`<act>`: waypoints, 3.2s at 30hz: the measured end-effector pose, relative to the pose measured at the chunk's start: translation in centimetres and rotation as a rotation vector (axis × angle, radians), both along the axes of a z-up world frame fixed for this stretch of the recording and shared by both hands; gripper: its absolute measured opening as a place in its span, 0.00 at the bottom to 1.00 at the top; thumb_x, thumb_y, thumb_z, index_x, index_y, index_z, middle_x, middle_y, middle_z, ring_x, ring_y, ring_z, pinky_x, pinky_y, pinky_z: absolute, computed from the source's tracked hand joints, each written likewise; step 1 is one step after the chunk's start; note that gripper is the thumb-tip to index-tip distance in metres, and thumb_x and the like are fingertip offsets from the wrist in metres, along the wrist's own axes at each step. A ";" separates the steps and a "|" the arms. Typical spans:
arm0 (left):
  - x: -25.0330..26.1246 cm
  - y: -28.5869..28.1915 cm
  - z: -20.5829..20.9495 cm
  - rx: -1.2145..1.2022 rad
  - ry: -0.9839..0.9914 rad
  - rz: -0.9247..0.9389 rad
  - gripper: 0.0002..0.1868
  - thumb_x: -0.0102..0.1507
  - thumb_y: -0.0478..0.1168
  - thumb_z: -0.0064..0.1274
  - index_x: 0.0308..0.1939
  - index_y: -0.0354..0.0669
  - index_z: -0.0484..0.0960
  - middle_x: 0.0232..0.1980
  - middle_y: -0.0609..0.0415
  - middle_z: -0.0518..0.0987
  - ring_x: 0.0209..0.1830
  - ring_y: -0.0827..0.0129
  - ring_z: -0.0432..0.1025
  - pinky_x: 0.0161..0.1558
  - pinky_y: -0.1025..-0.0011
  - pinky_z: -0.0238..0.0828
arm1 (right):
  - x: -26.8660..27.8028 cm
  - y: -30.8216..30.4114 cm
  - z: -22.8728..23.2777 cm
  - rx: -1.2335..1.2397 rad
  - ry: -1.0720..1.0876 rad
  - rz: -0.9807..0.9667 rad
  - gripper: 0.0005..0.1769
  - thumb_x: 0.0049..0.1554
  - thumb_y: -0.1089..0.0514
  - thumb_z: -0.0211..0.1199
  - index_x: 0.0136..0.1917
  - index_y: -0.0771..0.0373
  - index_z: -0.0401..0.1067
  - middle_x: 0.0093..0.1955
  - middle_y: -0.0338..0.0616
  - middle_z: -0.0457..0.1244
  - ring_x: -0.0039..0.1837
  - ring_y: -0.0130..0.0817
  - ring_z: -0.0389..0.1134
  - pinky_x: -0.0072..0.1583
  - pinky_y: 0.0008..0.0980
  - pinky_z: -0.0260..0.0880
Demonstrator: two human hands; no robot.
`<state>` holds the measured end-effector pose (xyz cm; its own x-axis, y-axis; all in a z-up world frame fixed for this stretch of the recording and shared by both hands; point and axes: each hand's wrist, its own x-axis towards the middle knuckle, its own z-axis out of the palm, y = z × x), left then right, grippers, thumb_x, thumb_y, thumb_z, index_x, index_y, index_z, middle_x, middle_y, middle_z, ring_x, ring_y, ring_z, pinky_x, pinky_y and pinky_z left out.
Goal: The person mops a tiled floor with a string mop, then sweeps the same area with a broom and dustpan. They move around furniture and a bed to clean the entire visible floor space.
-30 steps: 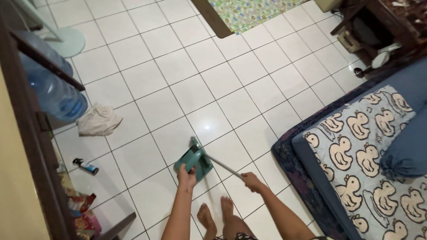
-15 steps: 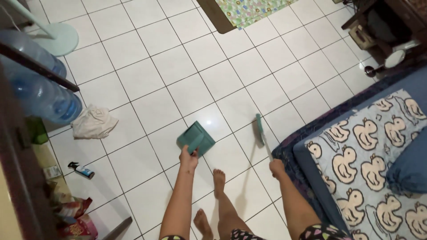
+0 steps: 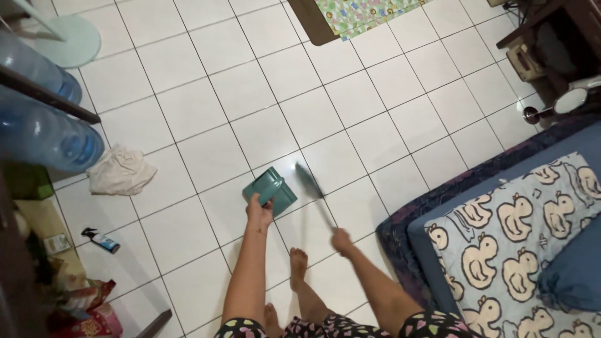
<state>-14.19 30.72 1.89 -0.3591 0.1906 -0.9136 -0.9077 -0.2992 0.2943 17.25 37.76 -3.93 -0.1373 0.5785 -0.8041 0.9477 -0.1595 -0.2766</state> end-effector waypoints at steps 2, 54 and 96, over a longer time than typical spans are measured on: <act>-0.4 0.2 1.4 -0.012 0.021 0.004 0.27 0.56 0.32 0.58 0.57 0.32 0.66 0.46 0.41 0.68 0.29 0.54 0.78 0.24 0.82 0.79 | -3.7 -2.2 5.5 -0.063 0.109 -0.032 0.29 0.61 0.60 0.48 0.74 0.60 0.68 0.64 0.66 0.65 0.40 0.42 0.73 0.30 0.32 0.70; -14.0 26.0 0.3 0.047 -0.024 -0.486 0.15 0.55 0.30 0.58 0.44 0.35 0.74 0.39 0.49 0.72 0.30 0.63 0.76 0.25 0.87 0.74 | -14.4 19.1 18.6 0.201 0.143 -0.471 0.31 0.64 0.54 0.50 0.77 0.68 0.62 0.73 0.63 0.61 0.75 0.56 0.61 0.73 0.53 0.62; 26.6 82.6 7.2 0.110 -0.183 -0.862 0.12 0.58 0.34 0.54 0.37 0.38 0.65 0.36 0.49 0.68 0.34 0.59 0.80 0.31 0.92 0.81 | 30.0 60.3 7.0 0.437 -0.038 -0.911 0.24 0.62 0.51 0.50 0.62 0.64 0.78 0.58 0.62 0.71 0.63 0.60 0.71 0.64 0.52 0.72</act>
<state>12.40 113.32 9.07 0.0997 0.4176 -0.9031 -0.8604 0.4920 0.1325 47.23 98.05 3.04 0.5246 0.6952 -0.4914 0.5249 -0.7186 -0.4562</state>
